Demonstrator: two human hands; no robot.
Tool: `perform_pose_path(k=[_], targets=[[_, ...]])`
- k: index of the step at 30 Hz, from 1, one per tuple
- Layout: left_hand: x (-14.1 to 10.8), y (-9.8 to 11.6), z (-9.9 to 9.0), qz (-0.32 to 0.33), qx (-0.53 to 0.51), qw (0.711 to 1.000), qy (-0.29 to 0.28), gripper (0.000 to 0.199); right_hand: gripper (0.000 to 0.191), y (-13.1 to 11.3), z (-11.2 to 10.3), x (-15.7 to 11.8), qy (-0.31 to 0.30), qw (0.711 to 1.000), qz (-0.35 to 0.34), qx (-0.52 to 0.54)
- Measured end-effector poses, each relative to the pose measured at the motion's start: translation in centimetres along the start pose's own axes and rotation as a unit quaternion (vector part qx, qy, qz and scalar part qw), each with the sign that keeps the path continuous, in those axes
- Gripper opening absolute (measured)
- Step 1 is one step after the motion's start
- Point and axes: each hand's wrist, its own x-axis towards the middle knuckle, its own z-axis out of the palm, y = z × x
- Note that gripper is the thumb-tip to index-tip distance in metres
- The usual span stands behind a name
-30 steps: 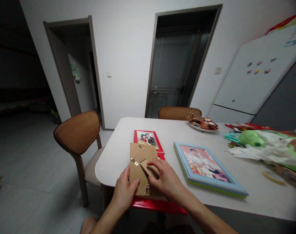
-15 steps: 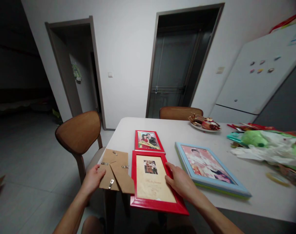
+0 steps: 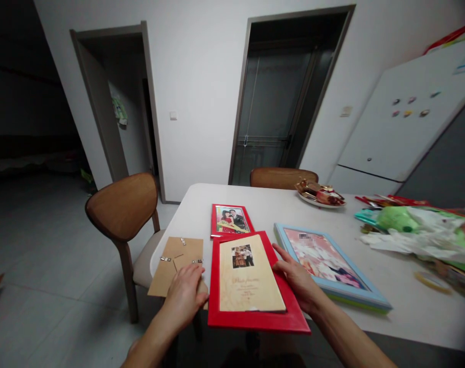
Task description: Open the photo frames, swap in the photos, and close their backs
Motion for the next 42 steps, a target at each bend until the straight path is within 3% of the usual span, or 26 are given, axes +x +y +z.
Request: perform_pose_path(k=[5,8,12,14,16,19,23,26,29,34,36,38,40,42], targets=[[0.1,3.9,0.0,-0.017,-0.14,0.988,0.056,0.039,0.084,-1.0,1.0,-0.9,-0.01,0.999,-0.032,0.033],[-0.4,7.1,1.3,0.057,-0.183,0.981,0.019,0.067,0.084,-1.3,1.4,-1.0,-0.013,0.997,-0.068,0.013],[-0.6,9.2,2.3,0.154,-0.141,0.975,0.076,0.059,0.087,-1.6,1.2,-1.0,-0.025,0.995,-0.087,-0.029],[-0.4,8.9,1.5,0.149,-0.128,0.973,0.123,0.055,0.084,-1.6,0.7,-0.8,-0.016,0.992,-0.086,-0.085],[-0.3,7.8,0.2,0.086,-0.119,0.974,0.174,0.053,0.077,-1.2,0.0,-0.2,0.006,0.978,-0.091,-0.187],[-0.7,5.2,-1.8,-0.041,-0.118,0.969,0.214,0.05,0.063,0.3,-1.3,1.0,0.053,0.912,-0.133,-0.386],[-2.1,1.4,-2.4,-0.109,-0.148,0.966,0.181,0.042,0.05,2.5,-2.2,2.3,0.081,0.812,-0.199,-0.543],[-3.1,-0.5,-1.5,-0.142,-0.124,0.972,0.142,0.042,0.043,3.2,-2.1,2.5,0.081,0.77,-0.209,-0.598],[-3.5,-1.3,-0.8,-0.145,-0.07,0.981,0.112,0.041,0.039,3.3,-1.9,2.4,0.078,0.746,-0.209,-0.628],[-3.8,-1.6,-0.7,-0.093,0.055,0.989,0.103,0.036,0.035,3.3,-1.7,2.3,0.084,0.735,-0.217,-0.637],[-3.8,-1.5,-0.9,-0.089,0.102,0.986,0.101,0.035,0.035,3.3,-1.2,2.3,0.101,0.726,-0.245,-0.635],[-3.8,-1.3,-1.0,-0.078,0.127,0.983,0.104,0.034,0.037,3.2,-0.4,2.1,0.107,0.735,-0.283,-0.607],[-3.7,-1.0,-1.1,-0.05,0.119,0.986,0.11,0.033,0.04,3.2,0.9,1.9,0.079,0.785,-0.293,-0.541],[-3.5,-0.4,-0.9,-0.012,0.091,0.99,0.107,0.035,0.042,3.5,2.6,1.9,0.023,0.863,-0.253,-0.437]])
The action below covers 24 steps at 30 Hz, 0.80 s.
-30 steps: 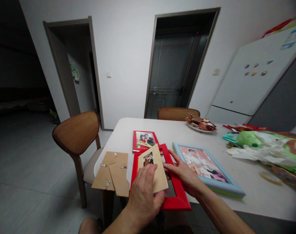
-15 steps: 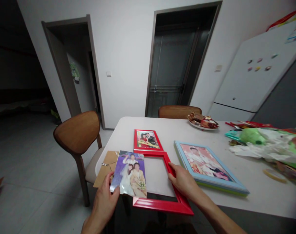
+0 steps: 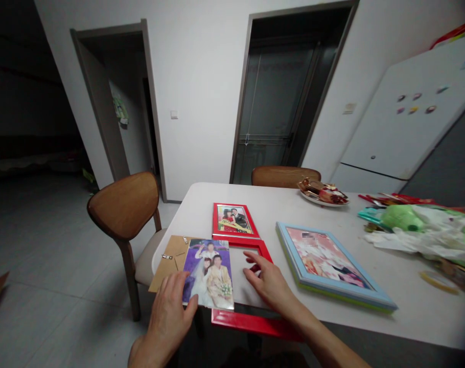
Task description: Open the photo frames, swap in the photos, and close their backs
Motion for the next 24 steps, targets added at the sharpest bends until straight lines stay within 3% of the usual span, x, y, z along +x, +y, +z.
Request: perform_pose_path(k=[3,6,10,13,15,17,19,21,24], targets=[[-0.1,1.1,0.8,0.052,-0.055,0.997,-0.035,0.046,0.05,-1.6,2.3,0.5,-0.07,0.972,0.083,0.206],[-0.1,2.2,2.0,0.092,-0.087,0.989,-0.072,0.06,0.06,-3.2,3.9,1.2,-0.051,0.932,0.118,0.338],[0.9,3.2,2.2,0.107,-0.142,0.984,-0.016,0.055,0.065,-6.1,2.9,1.6,0.003,0.893,0.075,0.445],[2.1,4.1,1.2,0.073,-0.263,0.961,0.052,0.044,0.066,-7.6,1.1,1.3,0.009,0.881,0.032,0.471],[2.8,5.0,0.8,-0.011,-0.375,0.922,0.095,0.035,0.064,-7.4,0.5,0.9,0.018,0.895,0.048,0.443],[3.0,6.0,0.9,-0.101,-0.486,0.86,0.121,0.031,0.062,-6.2,0.5,0.6,0.019,0.91,0.115,0.397],[2.9,7.0,1.6,-0.16,-0.571,0.795,0.128,0.032,0.06,-4.7,0.8,0.2,0.007,0.9,0.191,0.392],[2.6,7.6,2.7,-0.187,-0.628,0.747,0.115,0.037,0.055,-3.3,0.9,-0.1,0.002,0.87,0.221,0.44],[2.1,7.6,3.8,-0.186,-0.651,0.733,0.065,0.048,0.048,-1.8,-0.1,-0.3,0.02,0.844,0.204,0.496]])
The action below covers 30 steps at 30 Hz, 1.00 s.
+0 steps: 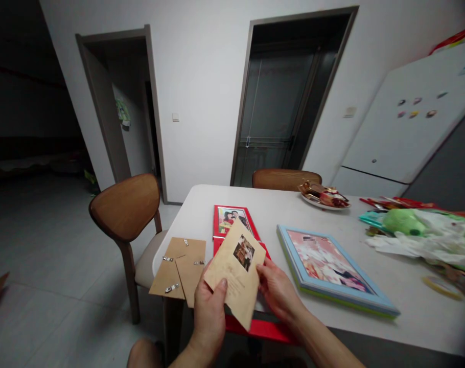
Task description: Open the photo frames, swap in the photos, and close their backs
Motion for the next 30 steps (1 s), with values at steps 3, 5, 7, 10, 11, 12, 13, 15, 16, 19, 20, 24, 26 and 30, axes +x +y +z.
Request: perform_pose_path(k=[3,5,7,10,11,12,13,15,16,19,20,24,26,30], targets=[[0.1,-0.2,-1.0,-0.001,0.095,0.995,-0.031,0.056,0.049,-1.0,-2.0,0.4,0.003,0.999,0.009,-0.037],[0.2,0.0,-1.6,0.008,0.213,0.975,-0.056,0.053,0.05,-1.4,-3.2,0.9,0.005,0.996,0.021,-0.083],[0.0,0.2,-2.0,0.023,0.338,0.936,-0.095,0.049,0.051,-1.3,-3.9,1.6,0.001,0.993,0.023,-0.119],[-0.5,0.2,-2.2,0.057,0.453,0.877,-0.15,0.049,0.05,-0.6,-4.1,2.7,0.0,0.987,0.009,-0.161],[-0.7,0.1,-2.2,0.067,0.473,0.864,-0.162,0.049,0.049,-0.4,-4.0,3.1,0.004,0.984,-0.001,-0.18],[-0.8,-0.1,-2.2,0.076,0.488,0.852,-0.171,0.049,0.048,-0.3,-3.8,3.4,0.012,0.979,-0.014,-0.201],[-0.9,-0.2,-2.3,0.084,0.5,0.843,-0.18,0.049,0.047,-0.1,-3.7,3.7,0.02,0.973,-0.03,-0.226],[-0.9,-0.6,-2.4,0.099,0.521,0.825,-0.195,0.048,0.045,-0.1,-3.5,4.1,0.033,0.955,-0.066,-0.288],[-0.8,-0.7,-2.5,0.108,0.531,0.816,-0.203,0.048,0.044,-0.2,-3.4,4.2,0.037,0.942,-0.086,-0.323],[-0.5,-0.8,-2.6,0.133,0.56,0.787,-0.22,0.045,0.041,-0.6,-3.3,4.1,0.048,0.893,-0.136,-0.427],[-0.4,-0.9,-2.5,0.139,0.569,0.78,-0.222,0.044,0.04,-0.7,-3.2,3.9,0.051,0.874,-0.152,-0.458],[0.0,-0.9,-2.5,0.164,0.591,0.759,-0.218,0.039,0.04,-0.4,-3.1,3.3,0.076,0.791,-0.206,-0.572],[0.1,-0.9,-2.5,0.175,0.597,0.752,-0.22,0.036,0.04,0.1,-3.1,3.1,0.088,0.752,-0.218,-0.616],[0.0,-1.1,-2.6,0.191,0.604,0.74,-0.225,0.034,0.038,1.0,-3.1,3.0,0.07,0.712,-0.223,-0.662]])
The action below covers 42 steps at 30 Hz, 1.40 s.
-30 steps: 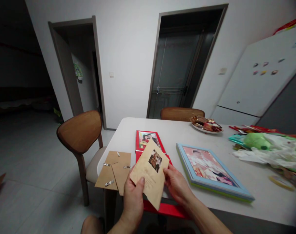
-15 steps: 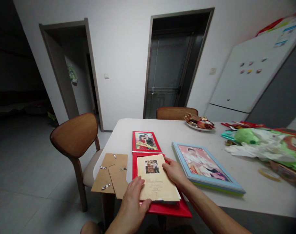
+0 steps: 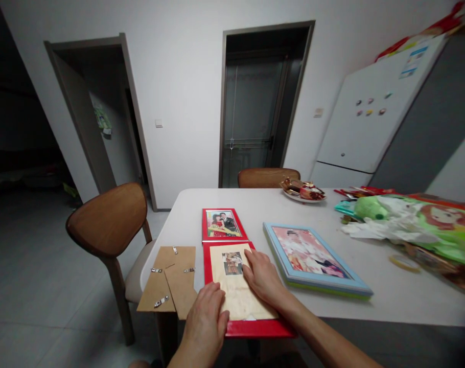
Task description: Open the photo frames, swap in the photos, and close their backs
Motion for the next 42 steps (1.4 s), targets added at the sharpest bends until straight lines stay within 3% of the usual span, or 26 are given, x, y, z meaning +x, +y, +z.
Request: perform_pose_path(k=[6,10,13,15,18,21,25,29,35,38,42], targets=[[-0.7,-0.4,-0.8,0.003,-0.013,1.0,-0.013,0.036,0.034,0.1,0.5,-0.2,-0.019,0.998,-0.003,-0.053],[-2.0,-3.4,-3.5,-0.031,0.016,0.999,-0.021,0.056,0.034,-0.9,-0.5,-0.3,-0.026,0.999,-0.011,-0.018],[-3.2,-7.2,-5.3,-0.116,0.092,0.989,-0.022,0.066,0.036,-3.7,-1.3,-0.8,-0.044,0.995,-0.068,0.063],[-3.7,-9.7,-5.7,-0.175,0.143,0.974,0.016,0.066,0.036,-6.3,-1.3,-1.2,-0.075,0.983,-0.121,0.113],[-4.0,-12.7,-5.2,-0.162,0.148,0.972,0.079,0.054,0.038,-10.2,-0.2,-1.9,-0.114,0.968,-0.179,0.132],[-3.8,-13.8,-4.8,-0.13,0.131,0.975,0.124,0.043,0.045,-12.8,1.5,-2.3,-0.117,0.968,-0.188,0.118],[-3.2,-12.4,-5.6,-0.089,0.119,0.972,0.182,0.038,0.049,-13.4,1.5,-2.3,-0.101,0.969,-0.147,0.171],[-2.5,-8.1,-5.6,-0.033,0.096,0.976,0.193,0.042,0.048,-10.6,-1.3,-2.9,-0.045,0.958,-0.152,0.238],[-0.8,-1.9,-1.9,0.026,0.038,0.996,0.07,0.042,0.037,-2.8,-4.6,-5.0,-0.065,0.967,-0.121,0.215],[-0.3,-0.4,-0.2,0.031,0.027,0.999,0.029,0.041,0.034,-0.3,-4.7,-5.5,-0.075,0.977,-0.104,0.171],[-0.4,0.1,0.5,0.064,0.043,0.997,0.013,0.031,0.035,0.6,-3.9,-5.6,-0.077,0.984,-0.102,0.121]])
